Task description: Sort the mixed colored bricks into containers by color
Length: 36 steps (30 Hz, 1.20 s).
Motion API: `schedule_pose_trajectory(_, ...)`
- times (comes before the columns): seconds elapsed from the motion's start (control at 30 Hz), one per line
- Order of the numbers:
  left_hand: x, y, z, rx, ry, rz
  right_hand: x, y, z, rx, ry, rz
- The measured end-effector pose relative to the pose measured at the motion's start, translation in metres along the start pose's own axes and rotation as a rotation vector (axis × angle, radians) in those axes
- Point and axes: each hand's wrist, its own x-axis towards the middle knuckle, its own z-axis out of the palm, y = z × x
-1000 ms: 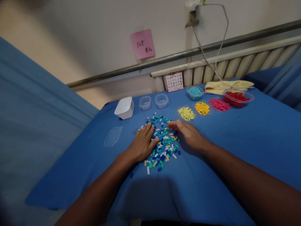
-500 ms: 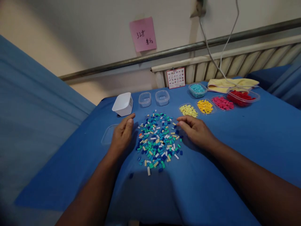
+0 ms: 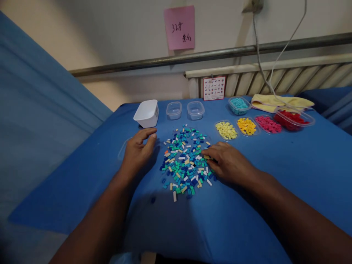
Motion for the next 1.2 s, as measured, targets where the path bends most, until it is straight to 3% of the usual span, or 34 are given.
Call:
schedule_pose_trajectory(0.13, -0.001, 0.001, -0.003, 0.054, -0.016, 0.037, -0.005, -0.003, -0.002, 0.004, -0.045, 0.011)
schedule_pose_trajectory(0.3, 0.006, -0.015, -0.018, 0.202, 0.004, -0.048, -0.009, -0.003, 0.0, -0.032, -0.059, 0.007)
schedule_pose_trajectory(0.5, 0.01, -0.054, -0.054, 0.551, -0.002, -0.359, -0.01, -0.004, 0.007, -0.089, -0.026, 0.033)
schedule_pose_trajectory(0.63, 0.007, -0.067, -0.064, 0.651, -0.213, -0.578, -0.008, -0.008, 0.01, -0.088, 0.0, 0.035)
schedule_pose_trajectory(0.7, 0.007, -0.068, -0.063, 0.663, -0.283, -0.613, -0.006, -0.011, 0.009, -0.071, 0.03, 0.024)
schedule_pose_trajectory(0.83, 0.012, -0.069, -0.063, 0.673, -0.308, -0.662, -0.003, -0.017, 0.003, 0.032, 0.098, 0.025)
schedule_pose_trajectory(0.97, 0.018, -0.065, -0.058, 0.517, -0.182, -0.625, -0.004, -0.018, -0.001, 0.192, 0.175, 0.103)
schedule_pose_trajectory(1.07, 0.016, -0.051, -0.039, 0.211, -0.046, -0.563, -0.003, -0.02, 0.001, 0.286, 0.221, 0.135)
schedule_pose_trajectory(1.2, 0.005, -0.016, 0.0, -0.14, -0.103, -0.465, 0.0, -0.02, 0.002, 0.334, 0.267, 0.162)
